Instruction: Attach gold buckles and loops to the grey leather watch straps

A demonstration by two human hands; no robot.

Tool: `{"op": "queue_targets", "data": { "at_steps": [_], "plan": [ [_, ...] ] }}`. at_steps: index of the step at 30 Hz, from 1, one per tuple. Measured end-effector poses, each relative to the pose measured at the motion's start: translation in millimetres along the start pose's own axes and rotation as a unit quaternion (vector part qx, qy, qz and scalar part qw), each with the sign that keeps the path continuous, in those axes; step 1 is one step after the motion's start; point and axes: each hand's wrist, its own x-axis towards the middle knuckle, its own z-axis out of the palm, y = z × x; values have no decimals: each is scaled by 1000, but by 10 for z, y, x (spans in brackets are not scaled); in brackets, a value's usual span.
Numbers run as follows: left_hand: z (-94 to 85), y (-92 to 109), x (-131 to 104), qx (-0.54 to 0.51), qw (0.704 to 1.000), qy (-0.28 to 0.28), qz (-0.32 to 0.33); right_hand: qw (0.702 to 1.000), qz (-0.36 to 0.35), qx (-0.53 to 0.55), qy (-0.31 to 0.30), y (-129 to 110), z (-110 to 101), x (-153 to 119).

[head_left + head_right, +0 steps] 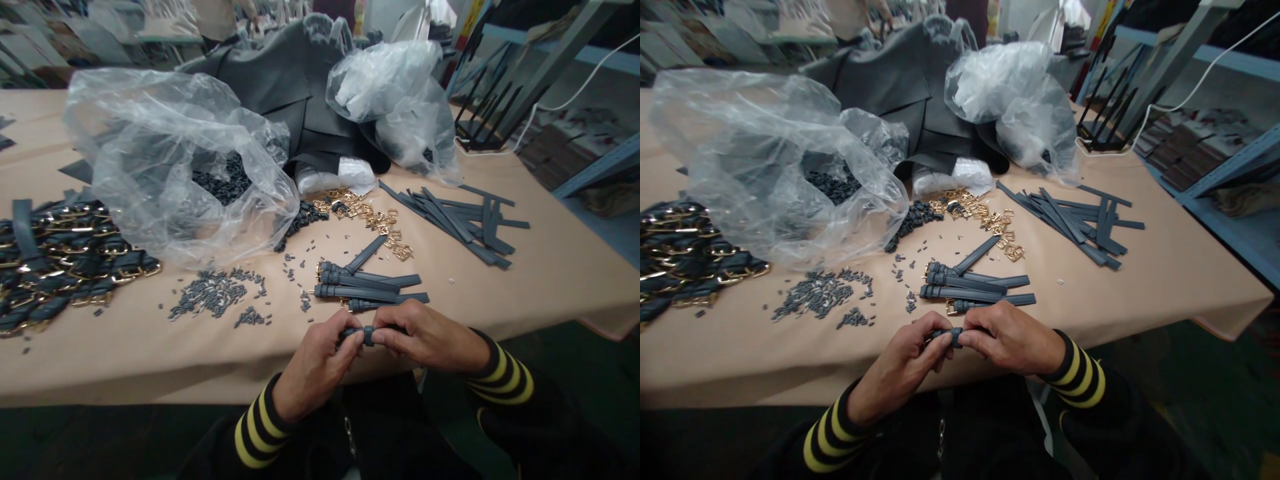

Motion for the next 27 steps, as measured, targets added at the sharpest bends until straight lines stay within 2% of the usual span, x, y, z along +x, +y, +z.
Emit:
{"op": "queue_targets", "data": {
  "at_steps": [4,10,12,13,15,16,17,19,22,24,27],
  "plan": [
    [67,-110,-4,-100,995,-20,0,999,-12,-8,-38,9,-12,12],
    [71,-208,139,-67,997,-12,38,999,-26,-22,3,45,29,105],
    [1,-222,233,1,998,48,50,998,-21,-48,35,105,11,197],
    [-43,-232,281,57,991,104,65,996,-17,-72,59,150,-10,259],
    [-122,-258,361,190,949,226,113,985,-11,-125,119,260,-66,406],
    [-147,-274,389,254,919,267,141,976,-8,-154,151,320,-97,487],
    [-158,-289,409,312,891,285,169,966,-6,-186,180,378,-124,568],
    [-135,-313,435,410,854,243,206,942,-6,-261,210,475,-162,713],
    [-58,-321,494,510,822,145,208,926,-12,-337,168,551,-171,842],
    [-40,-304,568,542,810,113,192,934,-20,-334,125,557,-169,855],
    [-88,-248,679,558,808,88,169,959,-36,-267,88,524,-179,773]
  ]
}}
